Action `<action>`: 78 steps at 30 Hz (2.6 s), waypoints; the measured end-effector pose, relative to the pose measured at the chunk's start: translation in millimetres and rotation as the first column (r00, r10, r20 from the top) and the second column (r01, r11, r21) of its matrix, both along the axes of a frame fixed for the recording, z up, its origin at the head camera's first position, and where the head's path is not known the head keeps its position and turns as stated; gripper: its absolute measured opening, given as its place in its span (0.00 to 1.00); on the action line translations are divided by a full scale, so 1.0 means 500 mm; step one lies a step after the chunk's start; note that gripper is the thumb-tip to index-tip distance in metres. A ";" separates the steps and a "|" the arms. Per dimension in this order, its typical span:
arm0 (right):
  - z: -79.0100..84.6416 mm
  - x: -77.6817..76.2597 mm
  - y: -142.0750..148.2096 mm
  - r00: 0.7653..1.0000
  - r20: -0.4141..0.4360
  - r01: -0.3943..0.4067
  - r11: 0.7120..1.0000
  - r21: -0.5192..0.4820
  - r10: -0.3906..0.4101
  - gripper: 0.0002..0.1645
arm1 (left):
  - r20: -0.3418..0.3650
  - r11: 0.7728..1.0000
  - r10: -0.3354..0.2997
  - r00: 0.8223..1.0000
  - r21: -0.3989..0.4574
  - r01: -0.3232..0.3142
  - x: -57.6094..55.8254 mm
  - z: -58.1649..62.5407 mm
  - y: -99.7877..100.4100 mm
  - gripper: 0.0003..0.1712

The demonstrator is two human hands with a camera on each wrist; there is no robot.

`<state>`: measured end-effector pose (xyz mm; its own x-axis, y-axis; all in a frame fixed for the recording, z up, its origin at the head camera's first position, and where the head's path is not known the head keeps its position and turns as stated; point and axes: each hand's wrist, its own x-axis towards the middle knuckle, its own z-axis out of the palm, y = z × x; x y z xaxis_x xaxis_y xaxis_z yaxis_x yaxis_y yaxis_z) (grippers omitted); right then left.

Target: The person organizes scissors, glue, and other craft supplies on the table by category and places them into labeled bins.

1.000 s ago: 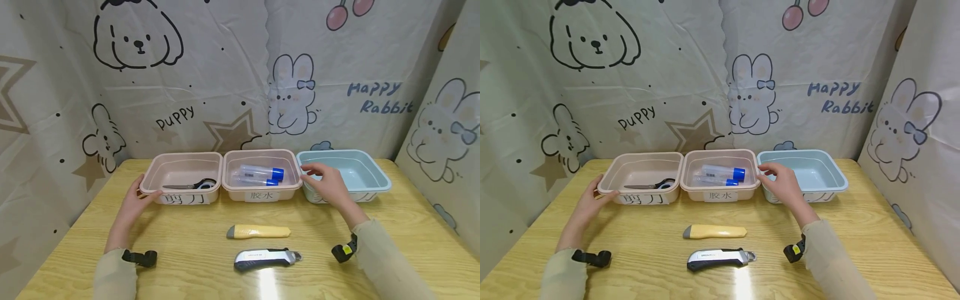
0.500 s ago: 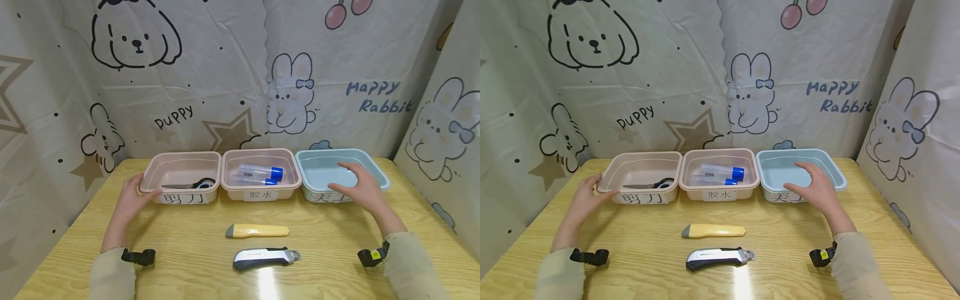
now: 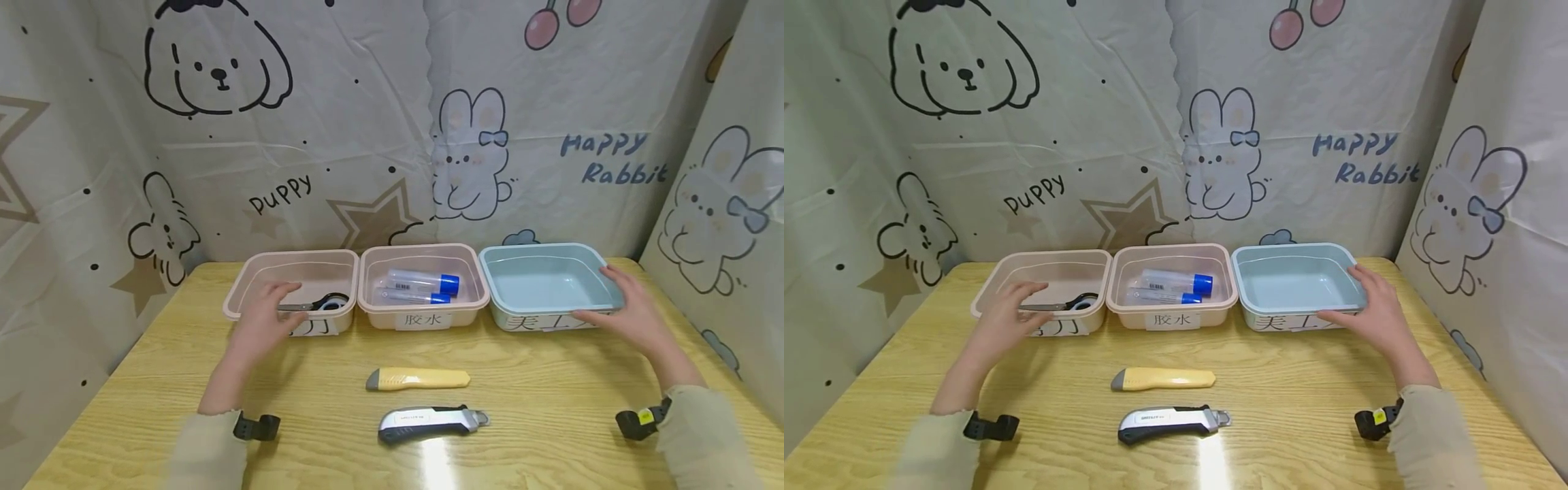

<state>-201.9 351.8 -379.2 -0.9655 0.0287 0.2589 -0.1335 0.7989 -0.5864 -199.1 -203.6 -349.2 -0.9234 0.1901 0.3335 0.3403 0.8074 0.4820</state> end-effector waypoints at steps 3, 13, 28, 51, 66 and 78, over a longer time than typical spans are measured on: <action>-0.006 0.000 0.014 1.000 0.020 0.007 0.999 -0.034 -0.006 0.63 | -0.033 0.998 -0.044 0.998 -0.050 0.042 0.006 -0.001 0.039 0.25; -0.023 0.004 0.042 0.988 0.154 0.012 0.974 -0.226 0.023 0.64 | 0.078 0.935 -0.302 0.950 -0.170 0.311 0.023 -0.025 0.153 0.19; -0.041 -0.004 0.055 0.986 0.155 -0.013 0.942 -0.336 0.069 0.62 | 0.450 0.802 -0.411 0.793 -0.235 0.549 0.031 -0.060 0.239 0.32; -0.047 0.003 0.064 0.979 0.205 0.082 0.946 -0.315 -0.016 0.57 | 0.253 0.798 -0.508 0.824 -0.223 0.560 -0.005 -0.027 0.346 0.24; -0.050 0.001 0.071 0.977 0.210 0.099 0.953 -0.287 -0.038 0.55 | 0.048 0.872 -0.446 0.894 -0.202 0.446 -0.048 0.028 0.489 0.24; -0.044 0.010 0.069 0.988 0.154 0.040 0.949 -0.311 0.008 0.53 | 0.048 0.891 -0.426 0.903 -0.150 0.428 -0.098 0.035 0.585 0.22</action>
